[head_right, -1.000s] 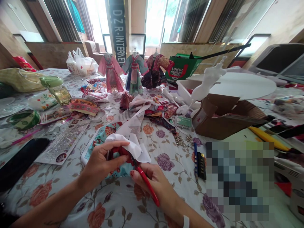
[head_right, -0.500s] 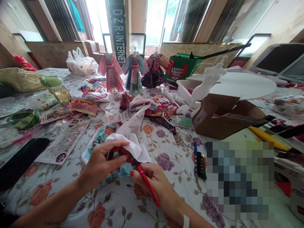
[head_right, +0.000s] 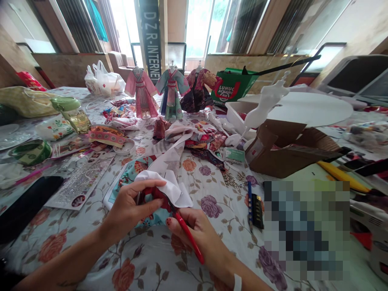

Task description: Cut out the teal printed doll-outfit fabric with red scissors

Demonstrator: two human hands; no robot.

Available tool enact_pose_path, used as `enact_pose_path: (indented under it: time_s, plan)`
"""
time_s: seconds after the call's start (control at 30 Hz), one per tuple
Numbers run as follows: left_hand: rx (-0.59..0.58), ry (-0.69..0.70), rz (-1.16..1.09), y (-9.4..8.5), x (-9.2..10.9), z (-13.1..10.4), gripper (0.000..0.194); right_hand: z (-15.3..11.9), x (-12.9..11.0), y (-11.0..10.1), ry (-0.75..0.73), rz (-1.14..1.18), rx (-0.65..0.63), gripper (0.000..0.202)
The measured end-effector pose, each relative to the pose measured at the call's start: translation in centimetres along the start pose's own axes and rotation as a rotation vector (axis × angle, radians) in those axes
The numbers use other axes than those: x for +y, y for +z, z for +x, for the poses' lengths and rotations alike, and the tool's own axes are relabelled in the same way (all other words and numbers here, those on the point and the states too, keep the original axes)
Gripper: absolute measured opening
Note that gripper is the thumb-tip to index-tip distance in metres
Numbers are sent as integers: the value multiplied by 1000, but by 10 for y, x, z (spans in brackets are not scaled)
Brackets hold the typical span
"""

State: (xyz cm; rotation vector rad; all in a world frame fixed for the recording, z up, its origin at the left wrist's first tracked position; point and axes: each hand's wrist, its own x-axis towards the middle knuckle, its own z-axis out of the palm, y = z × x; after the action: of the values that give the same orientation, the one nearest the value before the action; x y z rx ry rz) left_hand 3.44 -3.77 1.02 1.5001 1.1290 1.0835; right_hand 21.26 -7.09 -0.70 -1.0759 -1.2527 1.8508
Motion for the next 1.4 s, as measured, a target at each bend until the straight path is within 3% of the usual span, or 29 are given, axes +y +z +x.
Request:
enact_pose_path:
  time_s: [0.9, 1.4]
  plan:
    - [-13, -55, -50, 0, 1, 1, 30, -2, -4, 2, 42, -103, 54, 50]
    - [5, -7, 11, -1, 0, 0, 30, -3, -3, 0, 28, -189, 55, 52]
